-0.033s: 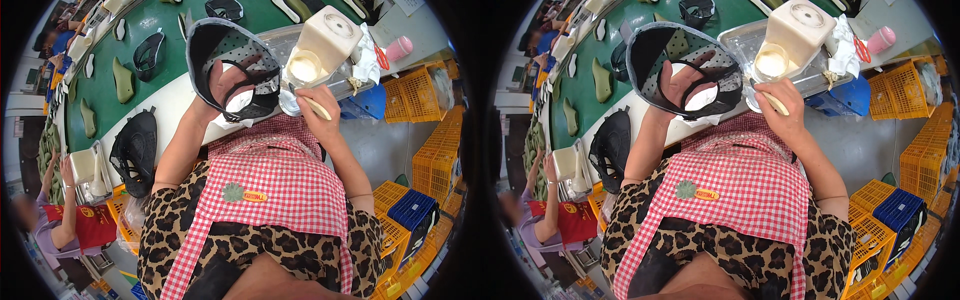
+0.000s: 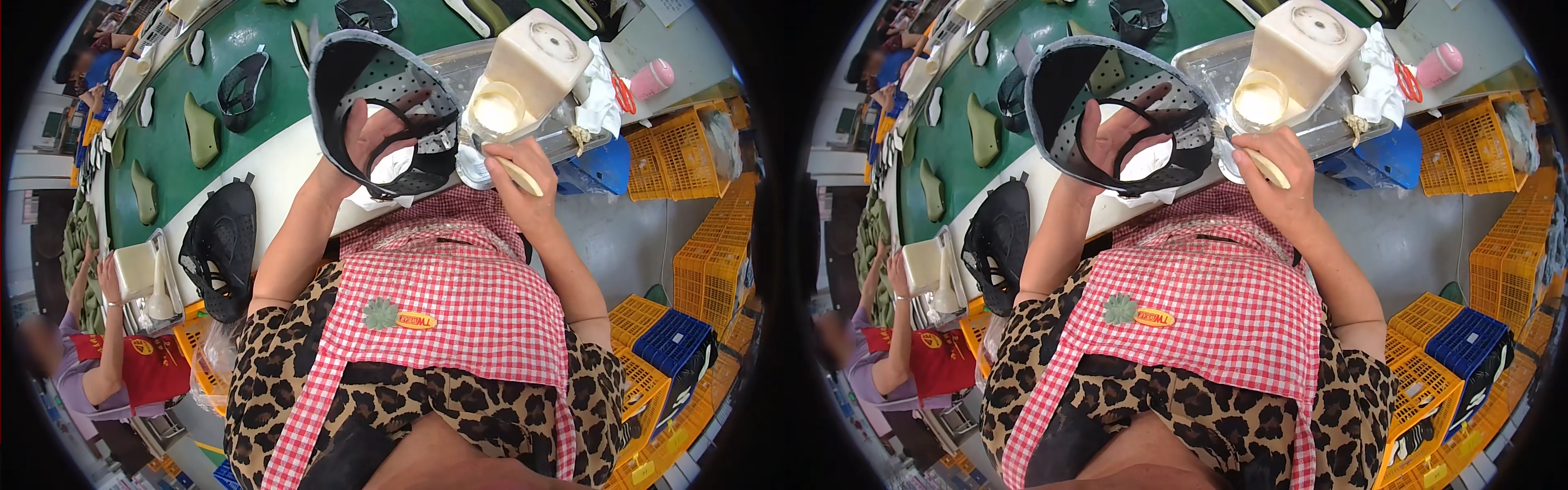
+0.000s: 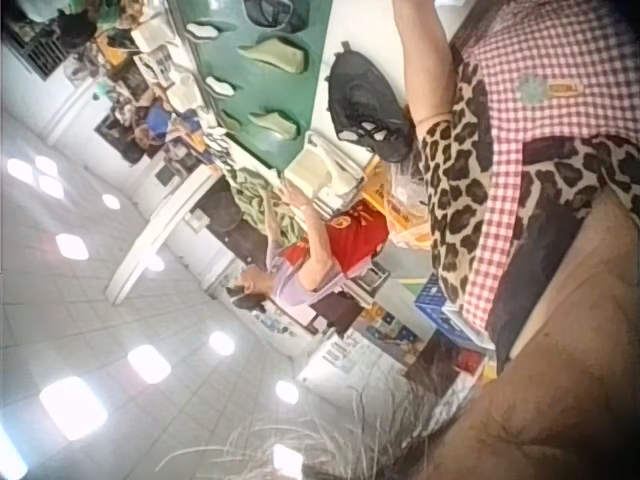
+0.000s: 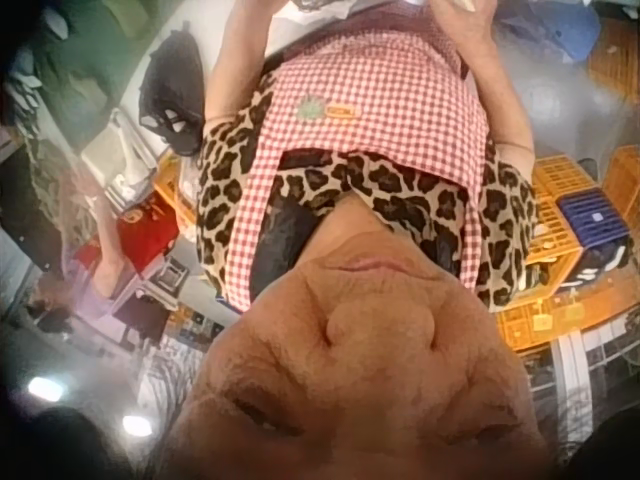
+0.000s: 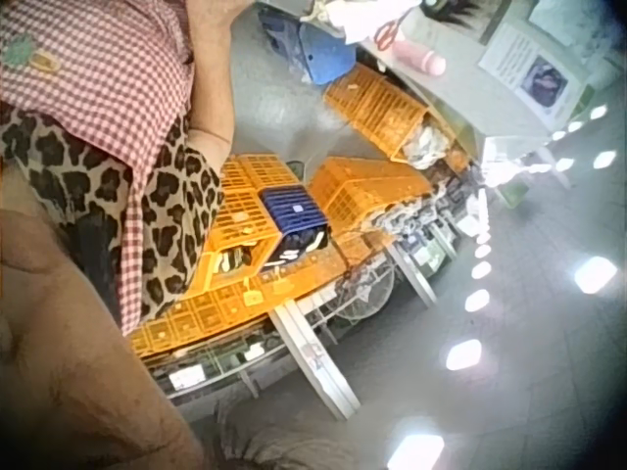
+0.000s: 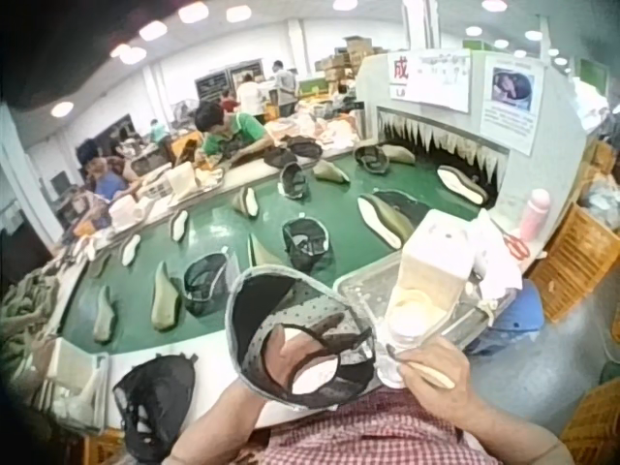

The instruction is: Applying glue to the interior edges of black mesh shoe uppers using a small brush.

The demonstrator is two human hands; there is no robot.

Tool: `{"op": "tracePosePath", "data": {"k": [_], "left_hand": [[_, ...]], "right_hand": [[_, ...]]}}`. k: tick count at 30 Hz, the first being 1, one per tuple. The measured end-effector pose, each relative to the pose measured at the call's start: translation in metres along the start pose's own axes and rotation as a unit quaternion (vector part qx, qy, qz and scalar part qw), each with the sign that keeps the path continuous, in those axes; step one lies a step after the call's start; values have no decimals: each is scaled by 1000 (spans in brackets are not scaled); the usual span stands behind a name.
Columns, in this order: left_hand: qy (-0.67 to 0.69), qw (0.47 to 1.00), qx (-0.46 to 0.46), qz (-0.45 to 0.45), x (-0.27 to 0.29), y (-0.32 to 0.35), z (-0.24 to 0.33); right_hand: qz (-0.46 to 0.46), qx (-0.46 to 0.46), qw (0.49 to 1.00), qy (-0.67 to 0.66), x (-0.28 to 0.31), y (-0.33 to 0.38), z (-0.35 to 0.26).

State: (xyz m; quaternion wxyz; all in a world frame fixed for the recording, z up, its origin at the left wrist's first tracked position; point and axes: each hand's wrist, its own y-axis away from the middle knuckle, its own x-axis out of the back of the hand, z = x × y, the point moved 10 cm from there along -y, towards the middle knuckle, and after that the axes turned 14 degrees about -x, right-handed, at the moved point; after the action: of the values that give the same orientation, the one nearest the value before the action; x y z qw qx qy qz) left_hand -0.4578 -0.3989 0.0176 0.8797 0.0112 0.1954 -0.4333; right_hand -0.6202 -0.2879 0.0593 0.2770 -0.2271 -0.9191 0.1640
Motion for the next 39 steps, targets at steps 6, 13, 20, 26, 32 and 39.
{"op": "tracePosePath", "data": {"k": [6,13,20,26,32,39], "left_hand": [[22,998,-34,-45,-17,-1,-11],[37,997,-69,-21,-14,3,-14],[-61,982,-170,-57,-10,7,-14],[-226,960,-155,-50,-9,20,-11],[-191,968,-131,-95,-12,21,-16],[-37,979,-191,-56,-19,19,-5]], "right_hand": [[-14,-1,999,39,-12,4,1],[-53,5,998,26,-27,24,-1],[-130,-97,986,-34,-36,30,12],[-176,-170,964,-103,-29,29,19],[-52,-39,998,-3,-13,6,-3],[-96,4,995,-7,-35,16,-6]]}}
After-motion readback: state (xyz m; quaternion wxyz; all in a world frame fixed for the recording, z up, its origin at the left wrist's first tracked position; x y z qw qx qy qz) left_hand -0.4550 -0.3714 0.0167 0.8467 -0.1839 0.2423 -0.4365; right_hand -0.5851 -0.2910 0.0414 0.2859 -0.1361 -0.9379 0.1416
